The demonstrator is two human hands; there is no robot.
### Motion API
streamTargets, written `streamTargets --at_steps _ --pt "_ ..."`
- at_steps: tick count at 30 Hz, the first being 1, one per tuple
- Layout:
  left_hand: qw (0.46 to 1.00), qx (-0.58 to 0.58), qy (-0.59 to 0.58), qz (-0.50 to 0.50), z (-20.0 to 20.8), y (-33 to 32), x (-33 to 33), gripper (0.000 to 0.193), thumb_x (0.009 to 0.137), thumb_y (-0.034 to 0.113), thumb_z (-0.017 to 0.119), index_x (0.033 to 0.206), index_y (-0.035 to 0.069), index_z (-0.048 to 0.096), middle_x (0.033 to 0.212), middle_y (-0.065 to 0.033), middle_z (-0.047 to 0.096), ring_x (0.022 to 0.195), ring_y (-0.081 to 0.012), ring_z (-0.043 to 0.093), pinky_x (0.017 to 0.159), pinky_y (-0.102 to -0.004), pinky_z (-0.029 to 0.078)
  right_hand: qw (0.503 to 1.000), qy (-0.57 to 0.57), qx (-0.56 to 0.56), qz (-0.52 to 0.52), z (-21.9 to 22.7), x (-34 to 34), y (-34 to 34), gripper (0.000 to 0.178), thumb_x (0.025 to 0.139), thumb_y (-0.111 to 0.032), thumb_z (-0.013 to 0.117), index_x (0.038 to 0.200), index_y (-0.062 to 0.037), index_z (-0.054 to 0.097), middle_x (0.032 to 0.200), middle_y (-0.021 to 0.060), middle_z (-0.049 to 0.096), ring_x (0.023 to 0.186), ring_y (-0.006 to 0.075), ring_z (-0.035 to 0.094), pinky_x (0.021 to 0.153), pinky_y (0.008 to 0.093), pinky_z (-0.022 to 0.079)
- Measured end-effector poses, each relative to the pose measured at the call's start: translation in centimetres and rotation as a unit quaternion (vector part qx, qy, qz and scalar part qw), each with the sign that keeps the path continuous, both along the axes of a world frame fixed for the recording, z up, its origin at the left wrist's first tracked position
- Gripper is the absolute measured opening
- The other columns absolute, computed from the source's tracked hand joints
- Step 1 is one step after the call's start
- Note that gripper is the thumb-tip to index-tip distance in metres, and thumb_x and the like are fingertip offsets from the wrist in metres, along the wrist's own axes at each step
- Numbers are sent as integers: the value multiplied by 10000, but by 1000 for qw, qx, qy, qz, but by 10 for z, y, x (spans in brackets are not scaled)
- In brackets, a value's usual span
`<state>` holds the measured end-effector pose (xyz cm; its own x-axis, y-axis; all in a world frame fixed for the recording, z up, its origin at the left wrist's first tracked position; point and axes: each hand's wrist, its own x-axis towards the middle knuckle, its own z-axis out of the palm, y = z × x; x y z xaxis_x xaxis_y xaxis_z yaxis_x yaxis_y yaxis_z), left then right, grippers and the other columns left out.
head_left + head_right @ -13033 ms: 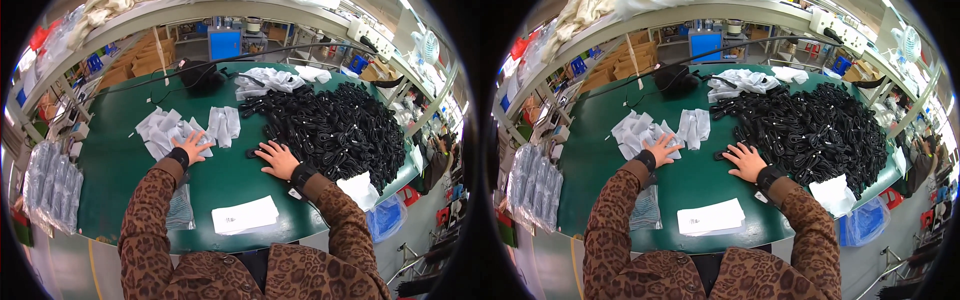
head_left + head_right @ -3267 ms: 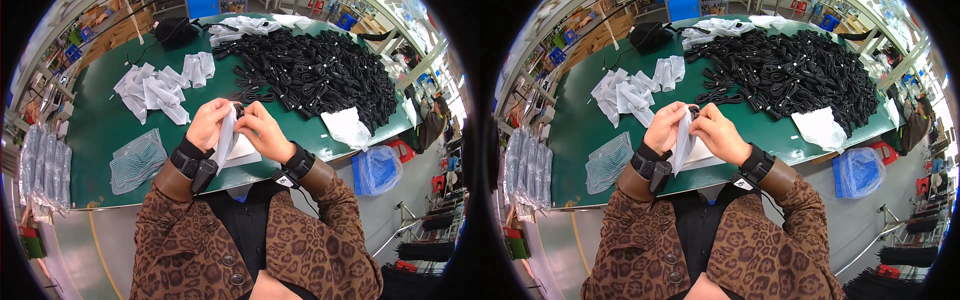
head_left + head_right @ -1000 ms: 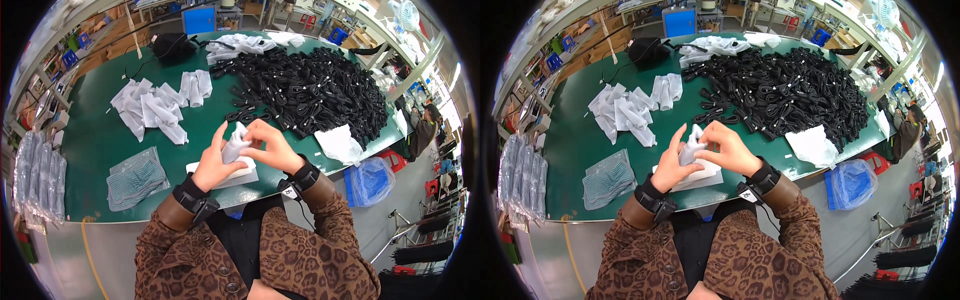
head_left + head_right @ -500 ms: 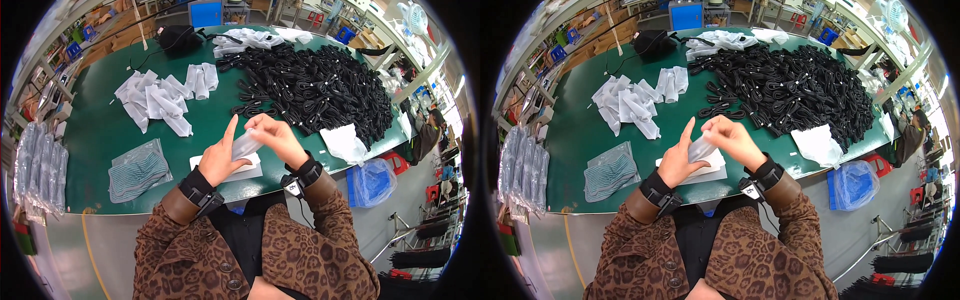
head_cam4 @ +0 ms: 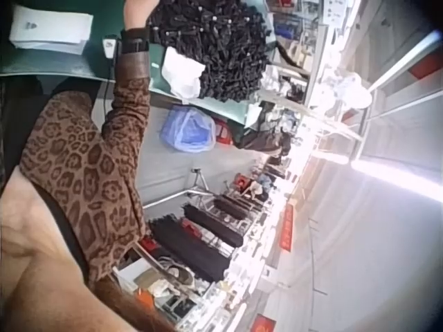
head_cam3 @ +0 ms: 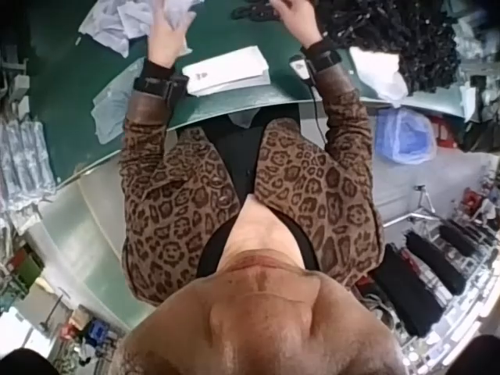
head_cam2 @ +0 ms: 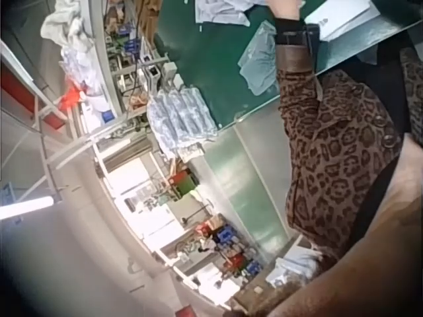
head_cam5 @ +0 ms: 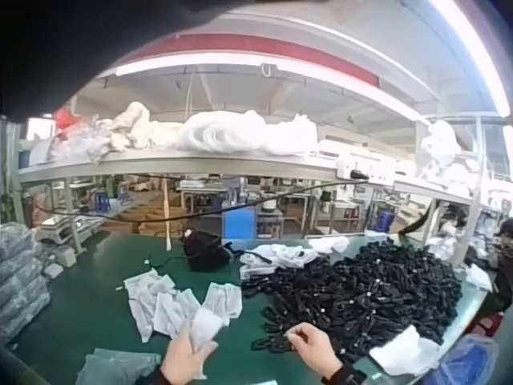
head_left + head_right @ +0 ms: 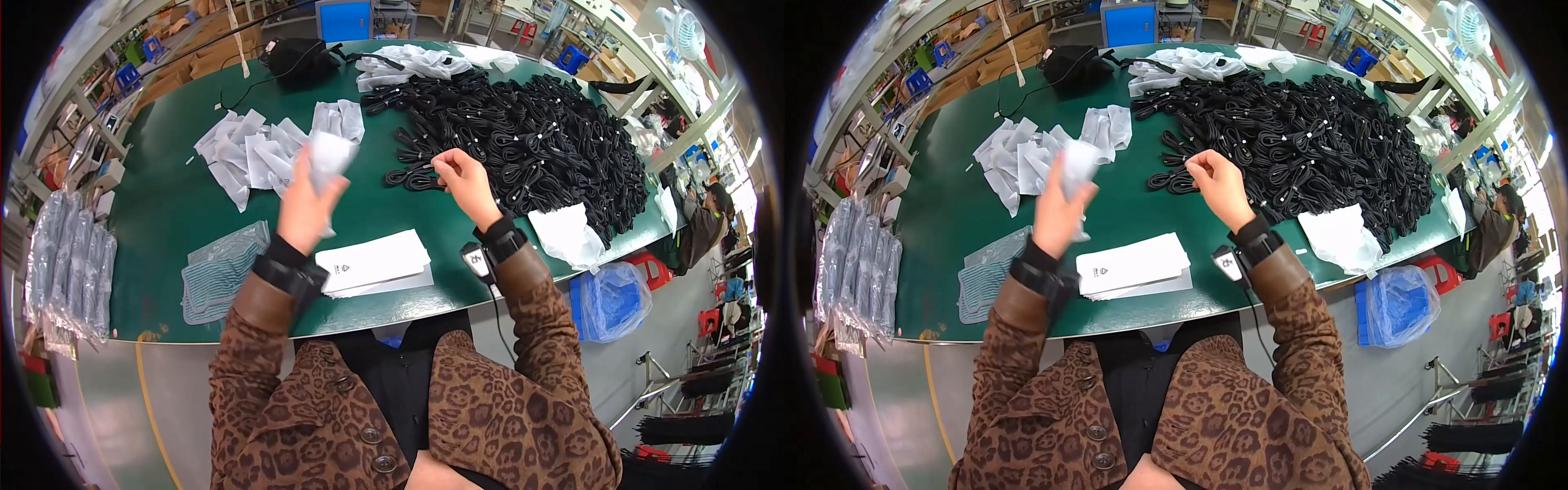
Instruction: The person packages black cables by hand, picking up a cable and a white plastic bag, sliding the cable into the bag, and then placing the packaged item onto a growing pile.
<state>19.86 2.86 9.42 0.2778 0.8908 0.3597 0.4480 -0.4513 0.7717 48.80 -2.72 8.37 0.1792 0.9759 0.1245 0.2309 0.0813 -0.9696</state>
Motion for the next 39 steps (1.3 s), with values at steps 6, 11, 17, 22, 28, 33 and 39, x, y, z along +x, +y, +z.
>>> streamTargets --at_steps 6,11,17,22,28,33,39 --pt "925 299 161 172 -24 52 -51 730 778 228 760 1353 -35 396 1164 -242 569 1073 -392 560 938 -414 444 822 -553 128 -39 -64 27 14 237 819 -129 657 1042 -57 621 976 109 607 895 285 606 741 412 494" --pt "988 37 83 -129 -20 -41 14 312 783 141 725 1038 11 602 1002 -163 575 957 -341 582 811 -394 492 781 -623 39 9 -60 15 -1 275 825 -115 634 1092 -54 609 950 122 626 873 326 617 767 450 501" --pt "971 68 102 -206 -63 -85 61 198 804 125 700 948 22 611 899 -127 553 864 -315 598 722 -388 500 904 -426 41 -7 -60 -5 -33 309 857 -121 613 1145 -15 586 920 156 652 800 319 637 701 399 505" --pt "966 76 180 -169 -67 -83 68 162 809 127 688 907 23 611 869 -126 554 856 -330 593 706 -418 486 969 -245 38 -20 -30 -27 -84 279 868 -101 613 1131 -12 589 898 183 644 787 354 628 691 406 494" --pt "983 15 105 -150 -79 -76 66 117 810 110 677 841 11 622 826 -129 589 785 -337 598 690 -413 480 956 -269 118 -26 -36 -26 -112 289 861 -84 639 1139 -17 593 932 153 638 801 344 622 699 376 502" --pt "985 -40 53 -159 -76 -75 65 99 825 100 656 815 6 627 808 -135 602 747 -338 596 688 -403 483 933 -328 147 -18 -35 -26 -120 283 847 -69 649 1124 -26 606 934 131 628 816 325 622 696 374 503" --pt "985 23 76 -155 -77 -80 57 103 803 91 684 859 15 645 822 -123 593 744 -297 596 682 -376 484 915 -356 187 -32 -37 -35 -120 285 825 -54 659 1108 -42 621 891 128 610 804 319 612 679 382 497"
